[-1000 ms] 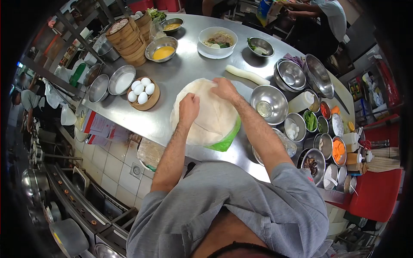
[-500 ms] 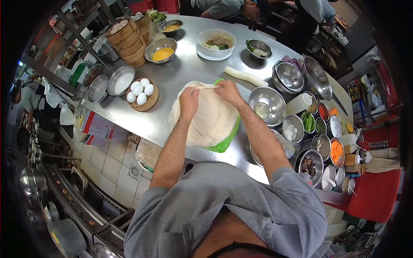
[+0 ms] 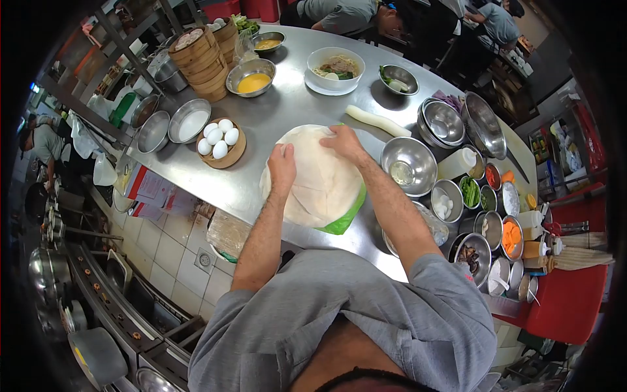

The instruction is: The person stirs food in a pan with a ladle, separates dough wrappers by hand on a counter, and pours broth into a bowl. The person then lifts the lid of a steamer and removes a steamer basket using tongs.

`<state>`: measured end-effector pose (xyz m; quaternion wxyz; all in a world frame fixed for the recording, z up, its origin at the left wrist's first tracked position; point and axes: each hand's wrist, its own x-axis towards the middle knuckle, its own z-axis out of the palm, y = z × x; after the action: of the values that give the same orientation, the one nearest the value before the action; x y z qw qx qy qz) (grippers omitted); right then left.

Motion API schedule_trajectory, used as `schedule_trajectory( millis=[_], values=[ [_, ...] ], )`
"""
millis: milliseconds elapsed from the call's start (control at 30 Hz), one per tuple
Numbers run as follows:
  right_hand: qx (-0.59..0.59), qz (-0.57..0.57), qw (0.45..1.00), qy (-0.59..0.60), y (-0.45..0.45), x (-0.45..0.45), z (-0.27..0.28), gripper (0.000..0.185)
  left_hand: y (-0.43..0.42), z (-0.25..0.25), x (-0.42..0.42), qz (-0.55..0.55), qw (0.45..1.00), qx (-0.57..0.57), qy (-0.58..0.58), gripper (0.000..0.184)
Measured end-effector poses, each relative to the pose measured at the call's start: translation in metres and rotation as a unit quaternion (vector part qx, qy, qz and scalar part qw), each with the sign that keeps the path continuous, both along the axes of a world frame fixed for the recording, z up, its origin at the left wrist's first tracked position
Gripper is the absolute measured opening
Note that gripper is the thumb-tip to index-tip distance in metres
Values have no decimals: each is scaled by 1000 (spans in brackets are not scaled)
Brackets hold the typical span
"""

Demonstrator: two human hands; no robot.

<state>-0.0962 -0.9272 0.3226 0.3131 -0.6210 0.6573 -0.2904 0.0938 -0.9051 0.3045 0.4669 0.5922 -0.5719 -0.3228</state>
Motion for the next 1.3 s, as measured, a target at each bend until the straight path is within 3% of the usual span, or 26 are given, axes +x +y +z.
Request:
schedule_trajectory(
  millis=[133,267,300,367,500,567,667,733,867,933,967,1000,1067,1100,1200,1233,1300],
  values=[
    [34,-49,996,-63,5,-11,-21,55,10,-3,12,-7,991,89,95,29],
    [58,-57,995,-50,17,-8,-10,59,2,-25,9,-61,994,49,77,35],
    [42,-60,996,-44,19,-13,-16,58,4,-24,8,-90,989,67,101,40],
    [-19,-56,998,5,20,-14,-27,54,16,-17,5,-80,994,77,-20,53],
    [-94,-51,993,49,28,-14,-37,57,43,-20,6,-93,995,30,19,71],
    [-151,-40,985,78,25,-17,-52,57,57,-12,14,-112,990,67,44,70],
    [-203,-59,966,150,32,2,-30,55,82,-7,40,-79,997,14,11,66],
    [-256,-78,956,122,42,31,-6,50,102,-5,62,-89,996,10,12,62],
    [-273,9,961,40,47,103,35,45,167,-27,127,-11,998,57,9,50],
    [-249,108,961,-43,60,152,54,42,219,-55,155,106,990,89,12,46],
    [-245,144,957,-57,63,174,51,42,255,-42,168,154,981,121,6,43],
    [-219,206,948,-105,66,197,44,40,286,-67,177,230,964,130,-26,42],
    [-192,326,903,-202,83,244,26,35,368,-49,183,317,938,138,38,41],
    [-211,363,889,-181,107,265,27,31,406,-83,186,385,905,180,12,42],
    [-76,492,823,-274,186,310,24,27,521,-141,164,512,819,259,13,39],
    [-104,534,809,-224,203,320,12,27,555,-156,151,542,789,286,38,47],
    [-40,596,768,-231,257,330,21,25,612,-196,118,609,720,276,183,44]
  ],
)
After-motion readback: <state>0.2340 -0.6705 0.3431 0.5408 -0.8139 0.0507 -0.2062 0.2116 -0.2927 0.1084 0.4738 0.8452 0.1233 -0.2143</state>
